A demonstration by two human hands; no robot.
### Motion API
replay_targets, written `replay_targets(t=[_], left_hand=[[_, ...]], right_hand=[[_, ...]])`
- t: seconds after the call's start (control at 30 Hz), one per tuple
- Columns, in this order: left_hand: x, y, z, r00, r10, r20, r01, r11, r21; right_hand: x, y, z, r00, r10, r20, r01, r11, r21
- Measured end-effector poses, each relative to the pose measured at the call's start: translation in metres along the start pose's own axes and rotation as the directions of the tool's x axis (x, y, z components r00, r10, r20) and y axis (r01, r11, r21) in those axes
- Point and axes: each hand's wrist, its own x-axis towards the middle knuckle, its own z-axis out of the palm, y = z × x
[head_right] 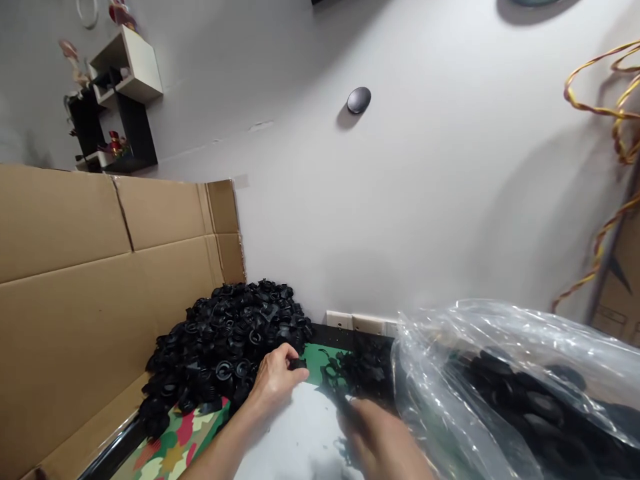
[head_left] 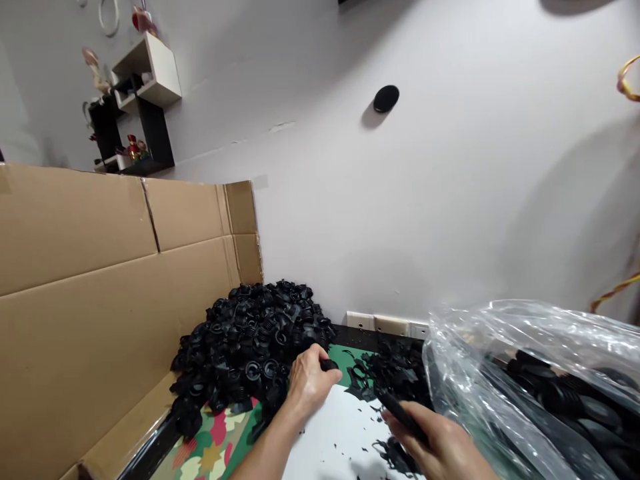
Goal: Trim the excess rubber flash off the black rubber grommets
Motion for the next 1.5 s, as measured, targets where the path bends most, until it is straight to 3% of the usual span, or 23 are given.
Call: replay_targets(t=[0.2, 0.27, 0.33, 0.37, 0.47, 0.63, 0.7, 0.77, 0.87, 0.9, 0.97, 1.07, 1.13, 1.33, 1.4, 1.5], left_hand=[[-0.047, -0.006, -0.005, 0.997, 0.010, 0.082, 0.014, 0.959, -0.283], [-0.065, -0.008, 0.006, 0.995, 0.033, 0.096, 0.007, 0.922, -0.387], [-0.081, -0.008, 0.023, 0.976, 0.135, 0.169, -0.014, 0.818, -0.574], [-0.087, -0.007, 0.032, 0.966, 0.195, 0.168, -0.060, 0.806, -0.589], [-0.099, -0.002, 0.049, 0.925, 0.371, 0.082, -0.290, 0.830, -0.475], [-0.098, 0.001, 0.029, 0.857, 0.431, 0.281, -0.333, 0.881, -0.337], [-0.096, -0.001, 0.022, 0.836, 0.470, 0.282, -0.372, 0.864, -0.339], [-0.094, -0.005, 0.024, 0.784, 0.555, 0.277, -0.481, 0.826, -0.293], [-0.093, -0.011, 0.038, 0.687, 0.681, 0.254, -0.691, 0.720, -0.059], [-0.094, -0.013, 0.041, 0.676, 0.695, 0.246, -0.722, 0.692, 0.029], [-0.094, -0.014, 0.040, 0.686, 0.694, 0.220, -0.725, 0.679, 0.119], [-0.093, -0.015, 0.025, 0.711, 0.684, 0.162, -0.701, 0.707, 0.090], [-0.093, -0.018, 0.016, 0.728, 0.675, 0.120, -0.685, 0.723, 0.091], [-0.085, -0.026, 0.024, 0.757, 0.642, 0.121, -0.644, 0.701, 0.307], [-0.076, -0.020, 0.028, 0.774, 0.618, 0.139, -0.623, 0.703, 0.344], [-0.057, -0.006, 0.027, 0.810, 0.571, 0.129, -0.574, 0.730, 0.372]], right_hand=[[0.025, 0.011, 0.029, 0.974, 0.179, 0.143, -0.186, 0.982, 0.038], [0.027, 0.014, 0.036, 0.967, 0.208, 0.145, -0.214, 0.977, 0.024], [0.027, 0.016, 0.041, 0.959, 0.238, 0.153, -0.242, 0.970, 0.012], [0.027, 0.017, 0.043, 0.955, 0.251, 0.156, -0.255, 0.967, 0.006], [0.024, 0.019, 0.042, 0.951, 0.269, 0.152, -0.268, 0.963, -0.031], [0.021, 0.024, 0.014, 0.960, 0.255, 0.115, -0.233, 0.957, -0.172], [0.022, 0.024, 0.003, 0.960, 0.263, 0.098, -0.232, 0.940, -0.250], [0.026, 0.022, -0.001, 0.960, 0.268, 0.082, -0.227, 0.914, -0.337], [0.035, 0.018, 0.006, 0.968, 0.242, 0.069, -0.185, 0.870, -0.457], [0.038, 0.017, 0.011, 0.971, 0.227, 0.077, -0.162, 0.859, -0.486], [0.043, 0.018, 0.021, 0.972, 0.206, 0.111, -0.119, 0.845, -0.521], [0.051, 0.018, 0.031, 0.970, 0.196, 0.142, -0.096, 0.852, -0.515], [0.058, 0.017, 0.029, 0.977, 0.189, 0.102, -0.120, 0.874, -0.472], [0.079, -0.003, -0.010, 0.970, 0.211, -0.119, -0.226, 0.966, -0.126], [0.075, -0.013, -0.023, 0.963, 0.241, -0.124, -0.239, 0.971, 0.028], [0.058, -0.027, -0.037, 0.961, 0.273, -0.031, -0.259, 0.938, 0.230]])
